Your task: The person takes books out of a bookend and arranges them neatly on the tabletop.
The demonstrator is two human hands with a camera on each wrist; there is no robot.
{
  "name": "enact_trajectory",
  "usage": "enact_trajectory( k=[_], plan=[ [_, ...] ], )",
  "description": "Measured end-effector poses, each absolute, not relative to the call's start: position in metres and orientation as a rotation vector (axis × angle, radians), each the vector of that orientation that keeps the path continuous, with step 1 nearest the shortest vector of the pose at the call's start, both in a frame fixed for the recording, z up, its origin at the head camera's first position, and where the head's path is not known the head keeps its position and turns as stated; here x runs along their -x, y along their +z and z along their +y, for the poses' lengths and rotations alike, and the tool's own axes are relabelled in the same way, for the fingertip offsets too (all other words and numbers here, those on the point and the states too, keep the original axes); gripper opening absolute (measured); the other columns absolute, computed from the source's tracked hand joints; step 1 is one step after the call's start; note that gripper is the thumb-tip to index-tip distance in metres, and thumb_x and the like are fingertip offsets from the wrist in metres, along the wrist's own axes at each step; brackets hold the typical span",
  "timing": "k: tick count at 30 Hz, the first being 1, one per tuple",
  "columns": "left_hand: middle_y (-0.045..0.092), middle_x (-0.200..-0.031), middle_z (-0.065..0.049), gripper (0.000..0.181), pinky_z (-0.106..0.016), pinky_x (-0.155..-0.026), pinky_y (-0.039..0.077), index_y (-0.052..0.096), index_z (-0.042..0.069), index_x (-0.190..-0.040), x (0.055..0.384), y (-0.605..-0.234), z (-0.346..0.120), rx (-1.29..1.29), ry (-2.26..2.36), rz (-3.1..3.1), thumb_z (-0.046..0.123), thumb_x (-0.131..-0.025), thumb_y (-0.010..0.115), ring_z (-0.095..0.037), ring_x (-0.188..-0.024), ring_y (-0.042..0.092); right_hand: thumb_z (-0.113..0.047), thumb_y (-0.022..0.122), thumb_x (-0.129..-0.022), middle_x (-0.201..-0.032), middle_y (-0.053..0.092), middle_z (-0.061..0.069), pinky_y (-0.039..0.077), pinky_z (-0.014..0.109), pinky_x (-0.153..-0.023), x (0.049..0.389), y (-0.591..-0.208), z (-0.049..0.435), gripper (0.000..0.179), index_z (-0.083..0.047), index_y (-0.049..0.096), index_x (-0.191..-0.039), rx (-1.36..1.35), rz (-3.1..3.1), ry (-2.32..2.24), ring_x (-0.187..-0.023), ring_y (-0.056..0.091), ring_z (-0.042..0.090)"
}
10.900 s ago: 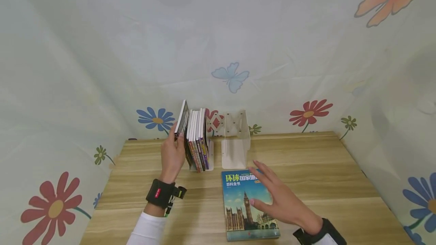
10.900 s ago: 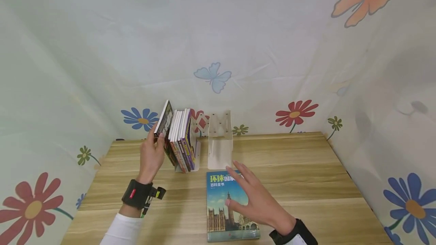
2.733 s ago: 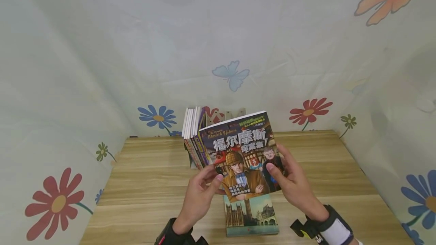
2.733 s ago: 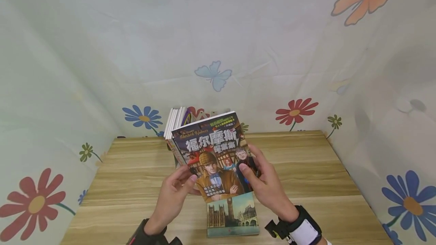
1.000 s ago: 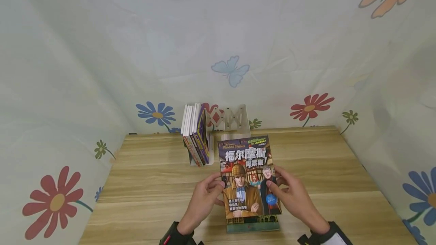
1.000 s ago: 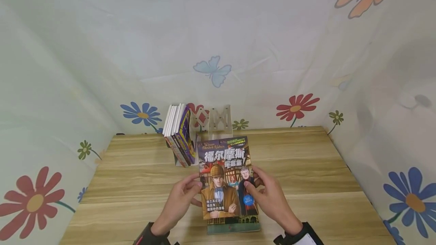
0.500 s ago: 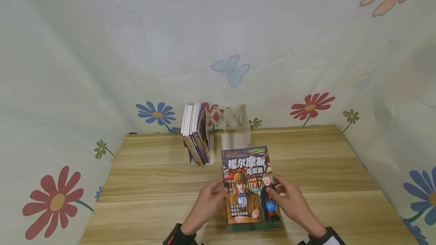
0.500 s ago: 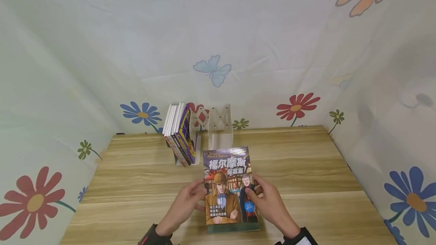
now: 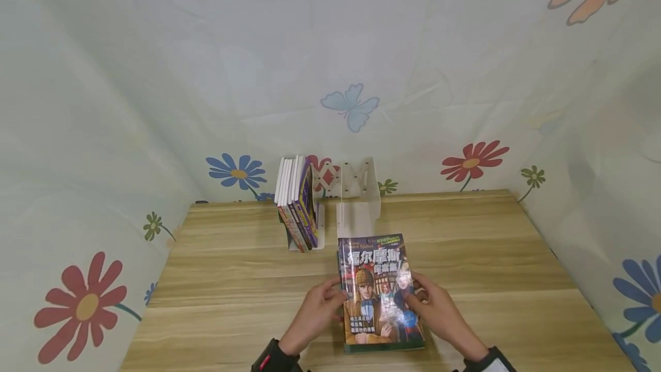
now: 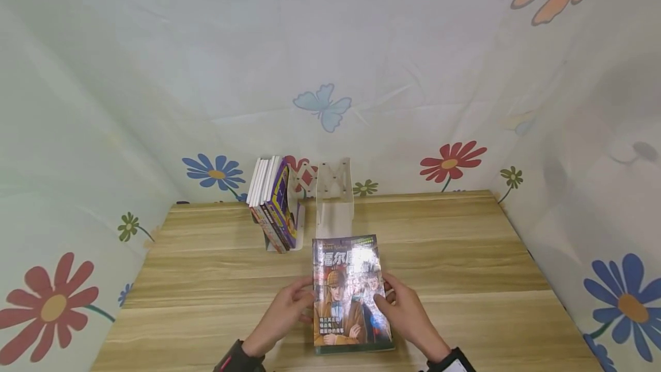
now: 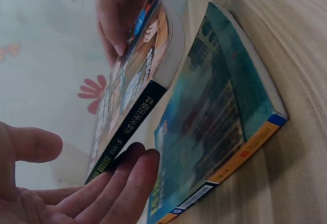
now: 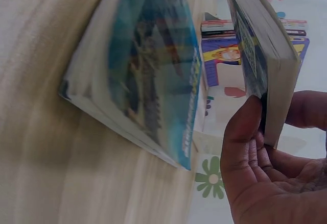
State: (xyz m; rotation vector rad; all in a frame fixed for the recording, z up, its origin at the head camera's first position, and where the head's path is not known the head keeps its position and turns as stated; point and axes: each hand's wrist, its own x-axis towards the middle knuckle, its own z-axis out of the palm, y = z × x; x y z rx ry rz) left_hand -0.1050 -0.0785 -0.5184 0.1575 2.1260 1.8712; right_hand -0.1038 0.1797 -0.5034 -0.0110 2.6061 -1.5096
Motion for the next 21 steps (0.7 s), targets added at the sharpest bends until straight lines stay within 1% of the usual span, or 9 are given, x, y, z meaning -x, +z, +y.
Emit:
enact_trajectory(
  k=[2, 4, 5, 8, 13, 18, 21],
  plan=[
    [0.061, -0.107, -0.019, 0.051, -0.047, -0.064, 0.055, 0.037, -0.006, -0.133, 0.105, -0.524, -0.078, -0.138, 1.869, 2.114, 0.021, -0.093, 0.054, -0.032, -0.064, 0.061, -0.005, 0.062, -0.085, -0.092, 0.057, 0.007, 0.052, 0.031, -0.050, 0.103, -0.508, 0.180, 0.046, -0.001, 0.047, -0.128, 0.008, 2.607, -1.502, -0.068, 0.057, 0.015],
    [0.062, -0.107, -0.016, 0.051, -0.044, -0.063, 0.056, 0.038, -0.003, -0.134, 0.108, -0.539, -0.078, -0.114, 1.869, 2.097, 0.024, -0.093, 0.055, -0.032, -0.064, 0.061, -0.006, 0.062, -0.085, -0.091, 0.057, 0.007, 0.051, 0.030, -0.050, 0.103, -0.513, 0.180, 0.046, -0.001, 0.047, -0.128, -0.008, 2.613, -1.488, -0.068, 0.057, 0.015],
    [0.063, -0.106, -0.015, 0.051, -0.043, -0.063, 0.056, 0.039, -0.003, -0.134, 0.108, -0.540, -0.077, -0.111, 1.866, 2.096, 0.025, -0.093, 0.055, -0.031, -0.064, 0.061, -0.006, 0.062, -0.085, -0.091, 0.057, 0.006, 0.051, 0.029, -0.051, 0.103, -0.515, 0.180, 0.046, -0.001, 0.047, -0.128, -0.016, 2.616, -1.481, -0.068, 0.057, 0.014],
    [0.064, -0.103, -0.012, 0.051, -0.045, -0.062, 0.056, 0.039, -0.002, -0.134, 0.108, -0.542, -0.076, -0.116, 1.869, 2.091, 0.024, -0.093, 0.055, -0.032, -0.064, 0.061, -0.007, 0.062, -0.085, -0.090, 0.057, 0.006, 0.051, 0.029, -0.053, 0.103, -0.521, 0.181, 0.046, -0.001, 0.047, -0.129, -0.039, 2.623, -1.465, -0.069, 0.057, 0.013],
    [0.064, -0.103, -0.014, 0.050, -0.043, -0.061, 0.056, 0.038, -0.005, -0.133, 0.109, -0.545, -0.073, -0.110, 1.867, 2.087, 0.023, -0.094, 0.053, -0.030, -0.063, 0.061, -0.006, 0.061, -0.085, -0.095, 0.057, 0.009, 0.051, 0.030, -0.055, 0.103, -0.528, 0.180, 0.047, 0.002, 0.045, -0.129, -0.079, 2.637, -1.447, -0.073, 0.056, 0.014],
    [0.062, -0.108, -0.018, 0.050, -0.037, -0.059, 0.056, 0.039, -0.010, -0.130, 0.111, -0.551, -0.071, -0.065, 1.831, 2.087, 0.024, -0.095, 0.050, -0.023, -0.067, 0.062, -0.007, 0.058, -0.086, -0.104, 0.055, 0.013, 0.053, 0.029, -0.051, 0.102, -0.532, 0.179, 0.048, 0.004, 0.042, -0.130, -0.132, 2.608, -1.439, -0.076, 0.056, 0.016],
    [0.062, -0.107, -0.018, 0.050, -0.036, -0.059, 0.056, 0.039, -0.011, -0.129, 0.111, -0.555, -0.071, -0.052, 1.835, 2.081, 0.023, -0.095, 0.051, -0.021, -0.069, 0.063, -0.009, 0.058, -0.087, -0.105, 0.056, 0.013, 0.053, 0.029, -0.050, 0.103, -0.534, 0.179, 0.047, 0.003, 0.043, -0.130, -0.131, 2.620, -1.411, -0.076, 0.056, 0.015]
  ],
)
